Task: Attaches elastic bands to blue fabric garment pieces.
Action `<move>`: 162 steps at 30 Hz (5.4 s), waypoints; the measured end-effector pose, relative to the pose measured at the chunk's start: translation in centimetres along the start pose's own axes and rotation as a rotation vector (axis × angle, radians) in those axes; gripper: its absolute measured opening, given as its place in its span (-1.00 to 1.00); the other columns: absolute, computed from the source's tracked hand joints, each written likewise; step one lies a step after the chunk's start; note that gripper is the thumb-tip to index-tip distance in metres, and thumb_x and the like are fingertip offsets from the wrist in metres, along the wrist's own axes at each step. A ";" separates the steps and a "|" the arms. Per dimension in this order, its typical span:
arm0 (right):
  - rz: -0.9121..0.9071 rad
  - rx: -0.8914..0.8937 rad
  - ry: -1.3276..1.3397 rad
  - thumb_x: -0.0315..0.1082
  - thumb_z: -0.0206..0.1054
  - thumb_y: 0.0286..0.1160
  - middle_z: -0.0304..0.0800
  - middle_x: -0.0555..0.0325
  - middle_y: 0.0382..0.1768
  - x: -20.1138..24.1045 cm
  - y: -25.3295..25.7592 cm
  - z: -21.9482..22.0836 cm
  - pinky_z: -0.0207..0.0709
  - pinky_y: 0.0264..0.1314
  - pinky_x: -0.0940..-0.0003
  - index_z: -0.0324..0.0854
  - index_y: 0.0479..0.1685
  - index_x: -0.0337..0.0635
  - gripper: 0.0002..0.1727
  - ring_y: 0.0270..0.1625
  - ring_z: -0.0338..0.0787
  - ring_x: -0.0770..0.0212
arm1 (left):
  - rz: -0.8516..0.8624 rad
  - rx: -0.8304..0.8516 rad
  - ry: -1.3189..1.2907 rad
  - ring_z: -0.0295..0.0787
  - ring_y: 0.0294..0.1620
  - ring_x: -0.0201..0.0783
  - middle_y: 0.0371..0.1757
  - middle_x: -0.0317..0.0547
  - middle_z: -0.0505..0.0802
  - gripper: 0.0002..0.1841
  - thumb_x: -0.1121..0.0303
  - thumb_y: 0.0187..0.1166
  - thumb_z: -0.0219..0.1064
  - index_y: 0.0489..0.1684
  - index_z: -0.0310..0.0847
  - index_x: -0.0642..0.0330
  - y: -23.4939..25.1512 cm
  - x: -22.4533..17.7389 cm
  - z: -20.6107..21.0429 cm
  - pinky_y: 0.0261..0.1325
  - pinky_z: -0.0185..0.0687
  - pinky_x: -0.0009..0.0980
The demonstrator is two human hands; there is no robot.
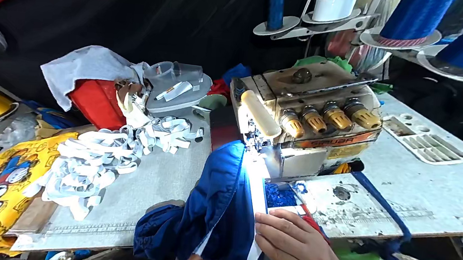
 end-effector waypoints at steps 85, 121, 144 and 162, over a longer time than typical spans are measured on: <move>0.140 -0.149 0.237 -0.34 0.14 0.78 0.83 0.21 0.04 1.6 3.3 -2.5 0.40 0.62 0.30 0.65 -0.05 -0.07 -0.84 0.34 0.72 0.32 | 0.071 -0.699 0.310 0.77 0.16 0.05 0.14 0.07 0.83 -0.58 0.21 0.31 0.51 0.10 0.80 0.26 10.3 4.3 0.8 0.12 0.66 -0.01; 0.163 -0.062 -0.045 -0.43 0.00 0.78 0.82 0.21 -0.07 -0.4 0.5 0.0 0.41 0.48 0.41 0.63 -0.11 -0.05 -0.75 0.26 0.72 0.27 | -0.024 -0.407 0.420 0.55 0.54 0.17 0.50 0.16 0.68 -0.09 -0.23 0.21 0.52 0.54 0.57 0.23 10.7 5.0 -0.2 0.43 0.36 0.30; 0.228 -0.120 -0.026 -0.41 0.09 0.76 0.87 0.23 -0.02 -2.5 1.5 0.7 0.48 0.38 0.42 0.71 -0.10 -0.05 -0.76 0.20 0.76 0.34 | 0.193 -0.529 0.348 0.67 0.48 -0.04 0.35 -0.08 0.81 -0.64 0.30 0.48 0.38 0.25 0.74 0.08 9.3 5.4 0.9 0.49 0.51 -0.01; 0.279 -0.113 0.030 -0.44 0.11 0.70 0.86 0.23 0.14 -3.9 1.6 -0.4 0.53 0.46 0.52 0.78 0.01 -0.06 -0.72 0.34 0.74 0.38 | 0.282 -0.329 0.136 0.65 -0.47 -0.05 -0.61 -0.05 0.71 -0.64 0.33 0.68 0.22 -0.63 0.68 0.21 2.6 -0.8 -1.6 0.13 0.44 -0.15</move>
Point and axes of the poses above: each hand's wrist, its own y-axis towards the middle knuckle, its own z-axis out of the palm, x = y × z, the point moved 2 cm from there along y, towards the middle knuckle
